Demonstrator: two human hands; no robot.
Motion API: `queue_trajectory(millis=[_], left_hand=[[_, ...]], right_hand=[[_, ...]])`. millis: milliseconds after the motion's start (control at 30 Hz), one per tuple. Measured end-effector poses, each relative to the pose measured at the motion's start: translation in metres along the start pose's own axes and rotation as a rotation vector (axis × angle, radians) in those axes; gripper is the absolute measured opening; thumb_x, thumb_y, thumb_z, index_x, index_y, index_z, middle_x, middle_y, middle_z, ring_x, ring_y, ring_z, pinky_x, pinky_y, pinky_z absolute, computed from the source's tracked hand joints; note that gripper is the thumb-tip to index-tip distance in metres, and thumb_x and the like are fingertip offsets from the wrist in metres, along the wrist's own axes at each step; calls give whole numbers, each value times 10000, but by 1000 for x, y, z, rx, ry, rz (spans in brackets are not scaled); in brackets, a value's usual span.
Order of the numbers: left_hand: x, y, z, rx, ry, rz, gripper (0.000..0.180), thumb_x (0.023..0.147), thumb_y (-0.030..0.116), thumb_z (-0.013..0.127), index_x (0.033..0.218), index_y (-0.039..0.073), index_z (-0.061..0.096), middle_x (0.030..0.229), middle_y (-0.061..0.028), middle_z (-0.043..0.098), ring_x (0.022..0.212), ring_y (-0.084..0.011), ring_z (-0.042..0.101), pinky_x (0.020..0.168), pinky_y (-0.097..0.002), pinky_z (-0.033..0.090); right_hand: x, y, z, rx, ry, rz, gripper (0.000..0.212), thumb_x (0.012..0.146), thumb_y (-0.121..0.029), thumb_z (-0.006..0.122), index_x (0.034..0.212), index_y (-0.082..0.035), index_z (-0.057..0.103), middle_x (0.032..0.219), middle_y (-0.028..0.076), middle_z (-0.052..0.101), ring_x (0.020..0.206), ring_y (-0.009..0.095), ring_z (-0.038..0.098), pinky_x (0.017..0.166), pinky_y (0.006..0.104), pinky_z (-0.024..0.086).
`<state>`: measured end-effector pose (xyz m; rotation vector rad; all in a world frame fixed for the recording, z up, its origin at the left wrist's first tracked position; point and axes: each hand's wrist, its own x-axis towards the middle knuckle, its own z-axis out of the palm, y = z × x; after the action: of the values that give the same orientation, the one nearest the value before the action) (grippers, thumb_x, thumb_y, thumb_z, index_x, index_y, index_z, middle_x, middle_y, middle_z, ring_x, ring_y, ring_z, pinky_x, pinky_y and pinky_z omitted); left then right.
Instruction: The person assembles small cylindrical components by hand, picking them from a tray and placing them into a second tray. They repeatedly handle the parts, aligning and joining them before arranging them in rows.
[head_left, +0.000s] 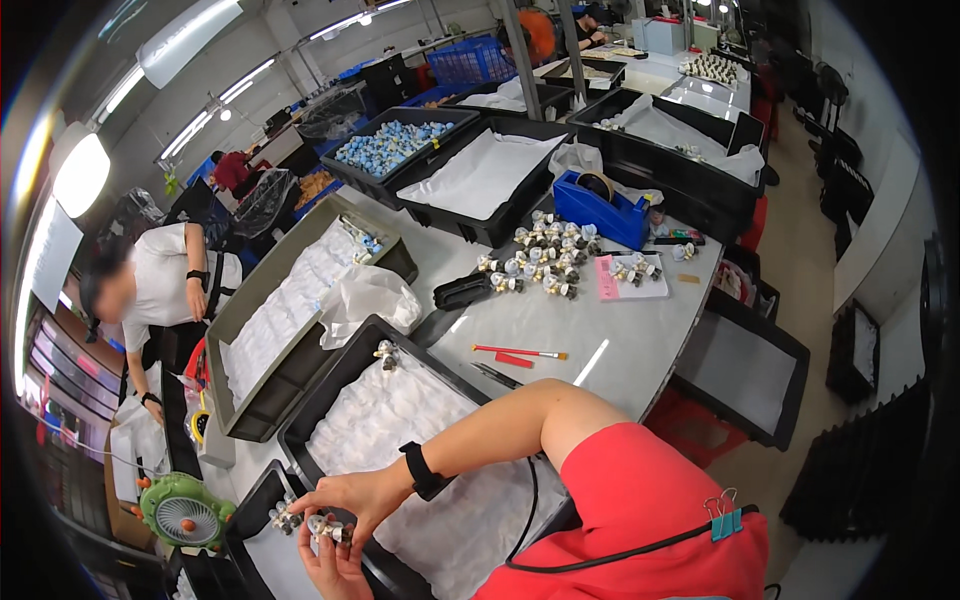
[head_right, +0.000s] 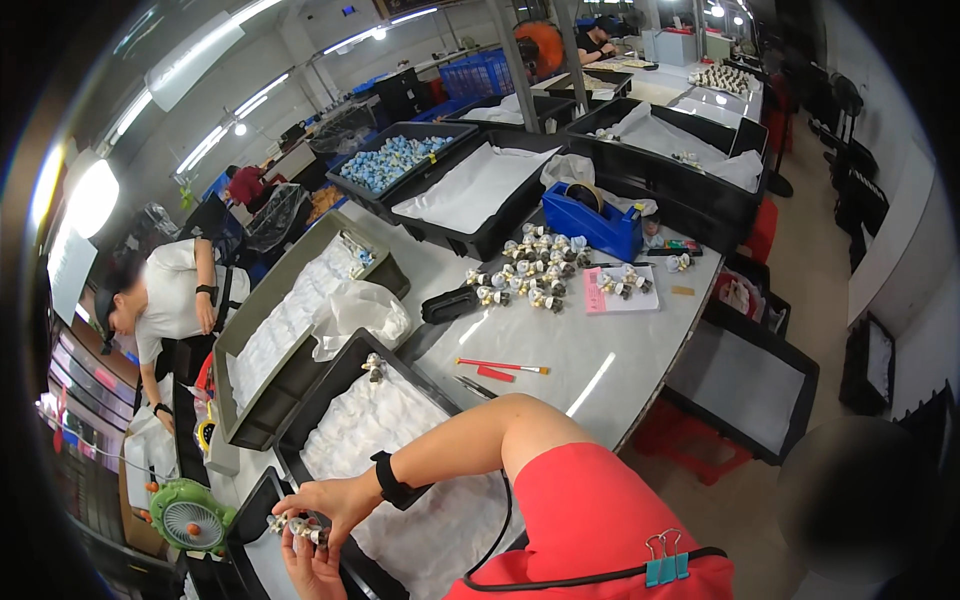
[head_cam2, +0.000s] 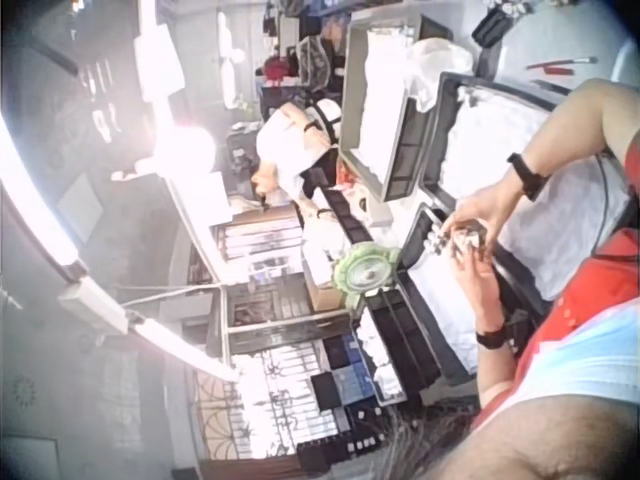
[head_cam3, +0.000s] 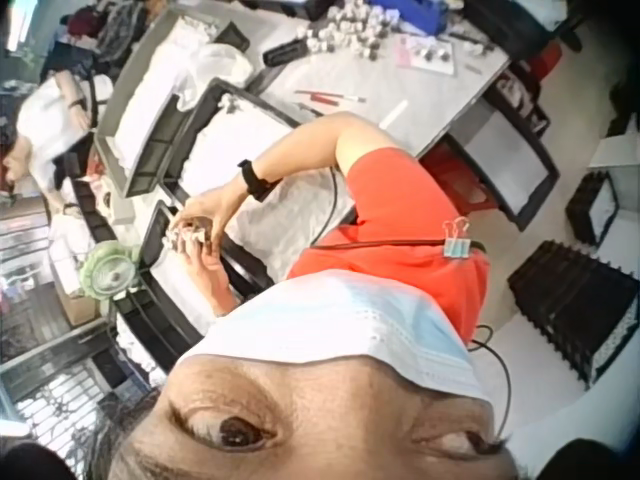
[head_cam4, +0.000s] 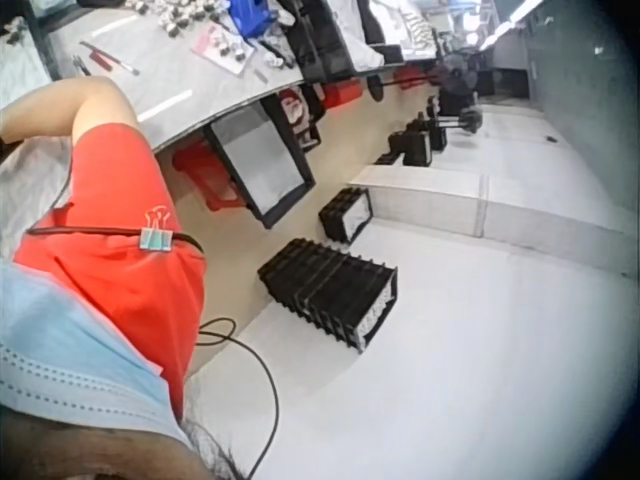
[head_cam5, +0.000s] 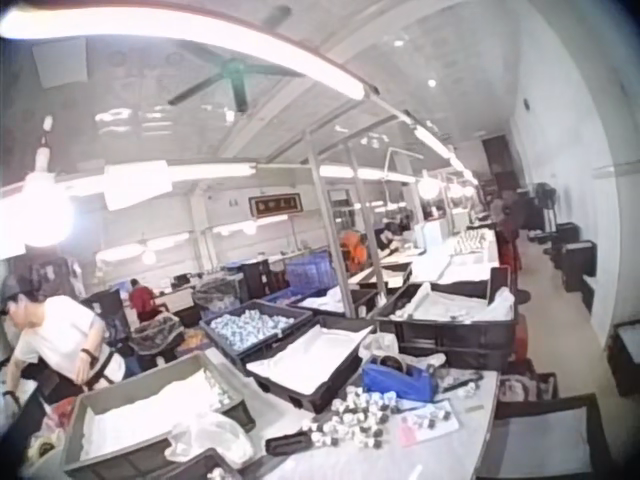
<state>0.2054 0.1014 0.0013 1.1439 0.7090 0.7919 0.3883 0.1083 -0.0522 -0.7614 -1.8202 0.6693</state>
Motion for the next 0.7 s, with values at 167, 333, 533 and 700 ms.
queue_trajectory(millis=[167,333,533,700], left_hand=[[-4,-3,3,-52,8,23,420,913,79,556,1309,55,418,1231,-109,518,1083,-241,547,865,-336,498],[0,-7,-1,-65,15,15,430,895,44,574,1299,51,426,1210,-114,524,1057,-237,559,849,-323,504],[2,-11,-10,-45,25,32,442,890,25,577,1302,49,420,1216,-116,519,1049,-238,561,846,-323,499],[-3,-9,-4,2,50,48,440,900,43,571,1311,47,413,1220,-114,516,1050,-240,560,850,-325,496]], right_hand=[[1,0,3,-26,-4,-30,927,600,-211,828,1392,-95,362,1183,81,569,1065,289,486,923,367,412],[0,0,3,-78,28,-56,897,589,-210,830,1364,-69,402,1147,91,583,1045,285,500,908,373,422],[-1,-7,3,-127,31,-92,883,590,-208,825,1355,-57,412,1137,97,580,1044,295,501,905,382,422],[-1,-7,5,-128,42,-108,884,601,-201,815,1367,-59,398,1144,94,570,1054,300,492,923,382,406]])
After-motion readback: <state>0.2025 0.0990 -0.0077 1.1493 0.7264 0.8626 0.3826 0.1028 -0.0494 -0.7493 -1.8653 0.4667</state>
